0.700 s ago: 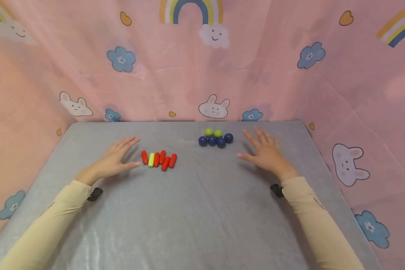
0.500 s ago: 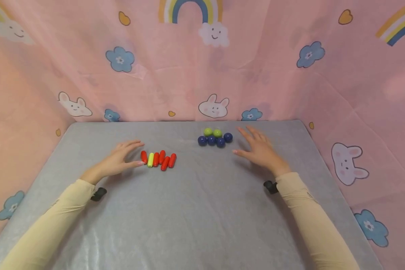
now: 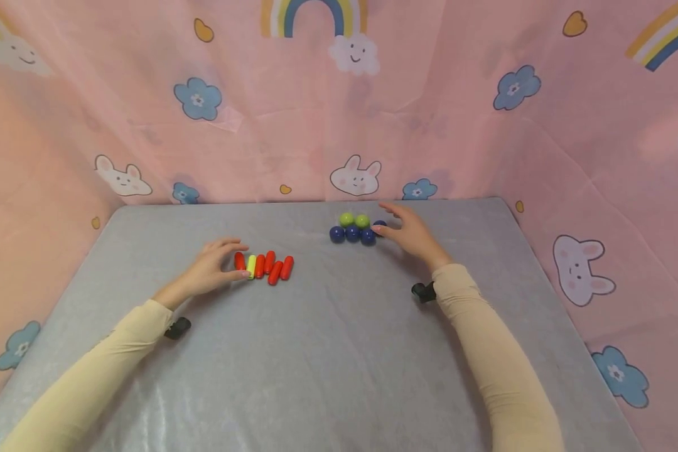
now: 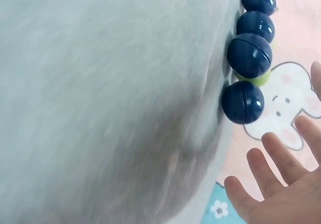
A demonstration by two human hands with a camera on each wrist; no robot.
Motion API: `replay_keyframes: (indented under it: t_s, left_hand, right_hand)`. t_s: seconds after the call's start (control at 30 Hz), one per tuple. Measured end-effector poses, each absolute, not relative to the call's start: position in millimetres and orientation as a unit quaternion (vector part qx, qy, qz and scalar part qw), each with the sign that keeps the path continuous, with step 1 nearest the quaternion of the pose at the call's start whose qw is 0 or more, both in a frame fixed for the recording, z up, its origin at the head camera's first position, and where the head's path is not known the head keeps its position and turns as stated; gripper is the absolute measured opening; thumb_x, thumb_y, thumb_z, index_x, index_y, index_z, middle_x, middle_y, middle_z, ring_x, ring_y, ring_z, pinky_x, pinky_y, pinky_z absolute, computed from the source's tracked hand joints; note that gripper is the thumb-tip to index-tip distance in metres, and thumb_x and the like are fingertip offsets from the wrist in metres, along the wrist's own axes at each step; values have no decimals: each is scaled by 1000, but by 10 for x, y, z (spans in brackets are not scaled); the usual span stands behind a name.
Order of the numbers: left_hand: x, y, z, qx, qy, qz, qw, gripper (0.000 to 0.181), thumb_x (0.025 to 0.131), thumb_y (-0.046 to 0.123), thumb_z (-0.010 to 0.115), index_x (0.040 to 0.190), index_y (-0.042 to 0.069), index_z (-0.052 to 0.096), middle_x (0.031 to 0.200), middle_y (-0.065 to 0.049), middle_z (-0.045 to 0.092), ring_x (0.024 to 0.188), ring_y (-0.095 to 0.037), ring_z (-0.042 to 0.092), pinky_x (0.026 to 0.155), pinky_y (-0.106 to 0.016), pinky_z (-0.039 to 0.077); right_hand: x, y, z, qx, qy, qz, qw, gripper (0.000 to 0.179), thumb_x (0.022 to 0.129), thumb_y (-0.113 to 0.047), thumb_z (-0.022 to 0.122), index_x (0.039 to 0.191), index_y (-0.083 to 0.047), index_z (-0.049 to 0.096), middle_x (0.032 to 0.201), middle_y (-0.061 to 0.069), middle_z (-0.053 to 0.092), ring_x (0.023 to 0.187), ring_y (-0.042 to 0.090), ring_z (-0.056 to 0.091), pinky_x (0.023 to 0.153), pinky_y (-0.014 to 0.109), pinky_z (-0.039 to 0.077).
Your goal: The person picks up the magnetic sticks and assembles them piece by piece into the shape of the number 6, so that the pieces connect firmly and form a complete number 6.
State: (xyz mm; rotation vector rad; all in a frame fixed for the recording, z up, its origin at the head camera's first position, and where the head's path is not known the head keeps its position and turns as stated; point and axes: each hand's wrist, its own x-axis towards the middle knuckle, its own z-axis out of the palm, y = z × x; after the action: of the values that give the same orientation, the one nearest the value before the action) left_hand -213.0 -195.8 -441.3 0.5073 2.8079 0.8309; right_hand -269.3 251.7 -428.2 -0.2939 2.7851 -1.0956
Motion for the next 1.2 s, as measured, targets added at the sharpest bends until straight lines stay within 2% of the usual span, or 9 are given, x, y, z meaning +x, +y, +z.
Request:
replay_keyframes:
  t_s: [0.3,0.63,1.2]
  left_hand:
    - [-2103,-1895,-4473,148,946,278,78,59,86,34,76,136,8,57,153,-20,39,139,-43,30,112,-67,25]
    - [-2086,-1887,-4484,147,946,277,85,60,84,34,79,134,9,59,153,-21,38,139,-44,30,111,-68,23]
    - [-2102,-1862,-4464,147,943,291,66,58,83,33,80,130,6,61,151,-23,39,138,-44,31,111,-66,29]
  right_hand:
    - [-2874,2383,-4369,-94,899,-422,68,61,98,-35,62,150,-11,42,151,20,46,141,41,41,115,59,34]
    - [-2995,2294,-4457,-89,895,-430,75,44,100,-25,59,140,-8,54,142,20,56,134,38,50,113,54,38]
    - [-3028,2195,-4426,-85,911,-392,98,41,100,-27,59,138,-10,57,141,20,56,133,37,50,114,53,37]
